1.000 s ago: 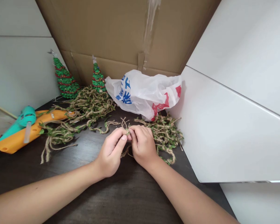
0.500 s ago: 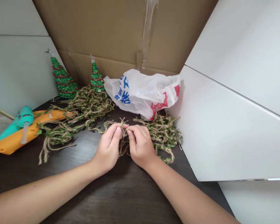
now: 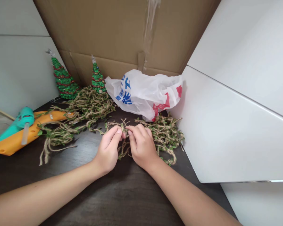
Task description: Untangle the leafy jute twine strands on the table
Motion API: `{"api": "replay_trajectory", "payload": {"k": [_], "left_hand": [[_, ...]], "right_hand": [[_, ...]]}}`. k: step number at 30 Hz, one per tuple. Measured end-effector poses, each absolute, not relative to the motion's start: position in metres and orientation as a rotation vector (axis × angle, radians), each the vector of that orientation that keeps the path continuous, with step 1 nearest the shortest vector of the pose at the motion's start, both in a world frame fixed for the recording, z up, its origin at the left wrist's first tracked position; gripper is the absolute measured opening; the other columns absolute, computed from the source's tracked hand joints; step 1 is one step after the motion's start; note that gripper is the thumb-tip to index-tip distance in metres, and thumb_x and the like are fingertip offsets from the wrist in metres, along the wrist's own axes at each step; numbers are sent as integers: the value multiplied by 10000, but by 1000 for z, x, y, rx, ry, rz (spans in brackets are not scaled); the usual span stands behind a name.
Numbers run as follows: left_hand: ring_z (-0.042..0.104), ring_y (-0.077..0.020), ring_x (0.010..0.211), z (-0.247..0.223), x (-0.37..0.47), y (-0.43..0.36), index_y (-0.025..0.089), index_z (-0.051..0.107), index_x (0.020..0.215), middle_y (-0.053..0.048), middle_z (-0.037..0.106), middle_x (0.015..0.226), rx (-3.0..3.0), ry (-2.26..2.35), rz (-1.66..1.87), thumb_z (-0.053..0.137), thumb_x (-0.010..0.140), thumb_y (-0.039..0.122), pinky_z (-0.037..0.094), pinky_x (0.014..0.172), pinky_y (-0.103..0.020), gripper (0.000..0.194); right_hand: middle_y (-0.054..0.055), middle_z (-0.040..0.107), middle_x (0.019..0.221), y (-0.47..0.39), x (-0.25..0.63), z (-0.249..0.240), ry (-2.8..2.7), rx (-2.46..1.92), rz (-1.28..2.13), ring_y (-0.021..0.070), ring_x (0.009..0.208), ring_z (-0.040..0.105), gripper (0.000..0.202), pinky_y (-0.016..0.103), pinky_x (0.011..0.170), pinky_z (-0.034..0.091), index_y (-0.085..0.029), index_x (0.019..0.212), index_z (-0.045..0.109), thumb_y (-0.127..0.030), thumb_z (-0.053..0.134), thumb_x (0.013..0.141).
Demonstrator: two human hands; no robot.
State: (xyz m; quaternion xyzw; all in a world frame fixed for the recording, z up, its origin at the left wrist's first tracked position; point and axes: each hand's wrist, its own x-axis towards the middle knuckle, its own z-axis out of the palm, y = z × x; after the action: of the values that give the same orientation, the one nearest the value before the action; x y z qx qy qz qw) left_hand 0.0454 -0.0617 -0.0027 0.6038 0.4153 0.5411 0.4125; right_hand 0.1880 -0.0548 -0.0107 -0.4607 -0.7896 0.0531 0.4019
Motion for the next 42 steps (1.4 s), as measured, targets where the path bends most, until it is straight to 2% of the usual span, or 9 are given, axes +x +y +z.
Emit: {"api": "replay_trajectory", "payload": {"k": [7,18,20,22,25,31,37,39,42], "left_hand": [[490,-139,734,-3,47,-60,182,527,771,8,546,747,1592,1136,1256,449,1001,335,387,715,-284,287],[538,-158,754,4,48,-62,189,572,715,18,605,715,1738,1305,1137,514,959,329,403,783,-325,287],[575,-174,801,5,48,-62,194,595,756,10,642,764,1750,1353,1112,520,959,339,407,828,-352,261],[612,-192,880,3,49,-62,206,630,905,-4,685,875,1734,1379,1119,536,957,357,411,888,-381,185],[638,-205,988,1,49,-61,228,613,1101,-25,708,1023,1698,1335,1167,539,963,351,417,945,-399,199],[642,-205,955,1,49,-61,253,619,1092,-4,712,953,1759,1373,1111,498,977,286,385,967,-436,170],[631,-217,941,-3,50,-62,248,610,1040,5,690,876,1840,1491,1022,476,962,240,331,994,-494,155],[614,-233,999,-4,50,-62,255,601,1101,-14,686,941,1852,1507,1034,480,953,233,334,1005,-509,193],[524,-269,1203,-3,49,-64,258,556,1223,-68,613,1221,1866,1525,1185,511,913,190,342,1055,-516,320]], "right_hand": [[59,607,952,-55,187,-11,-1937,-1121,190,192,918,575,181,370,846,444,-200,1051,578,-198,399,1021],[60,590,935,-55,187,-10,-1876,-1120,203,196,901,563,170,376,814,449,-203,1014,551,-190,381,1014],[58,588,923,-55,187,-10,-1870,-1124,203,197,894,562,173,375,808,449,-203,1008,549,-192,377,1013],[56,589,918,-55,187,-10,-1869,-1118,205,197,889,564,176,373,805,451,-204,1011,550,-193,375,1013],[55,602,934,-55,188,-10,-1884,-1113,196,194,896,574,177,374,819,447,-207,1027,557,-194,381,1013],[42,625,953,-56,188,-9,-1887,-1177,95,185,921,589,178,382,844,412,-215,1030,567,-186,392,1016],[45,606,931,-56,188,-8,-1715,-1148,55,186,894,579,177,378,834,433,-217,1000,550,-186,376,1016],[50,616,947,-56,189,-8,-1707,-1152,48,188,912,588,178,378,840,433,-219,1009,555,-189,380,1017],[50,649,984,-55,188,-8,-1812,-1233,34,189,944,607,177,391,875,406,-223,1040,586,-192,414,1010]]}}
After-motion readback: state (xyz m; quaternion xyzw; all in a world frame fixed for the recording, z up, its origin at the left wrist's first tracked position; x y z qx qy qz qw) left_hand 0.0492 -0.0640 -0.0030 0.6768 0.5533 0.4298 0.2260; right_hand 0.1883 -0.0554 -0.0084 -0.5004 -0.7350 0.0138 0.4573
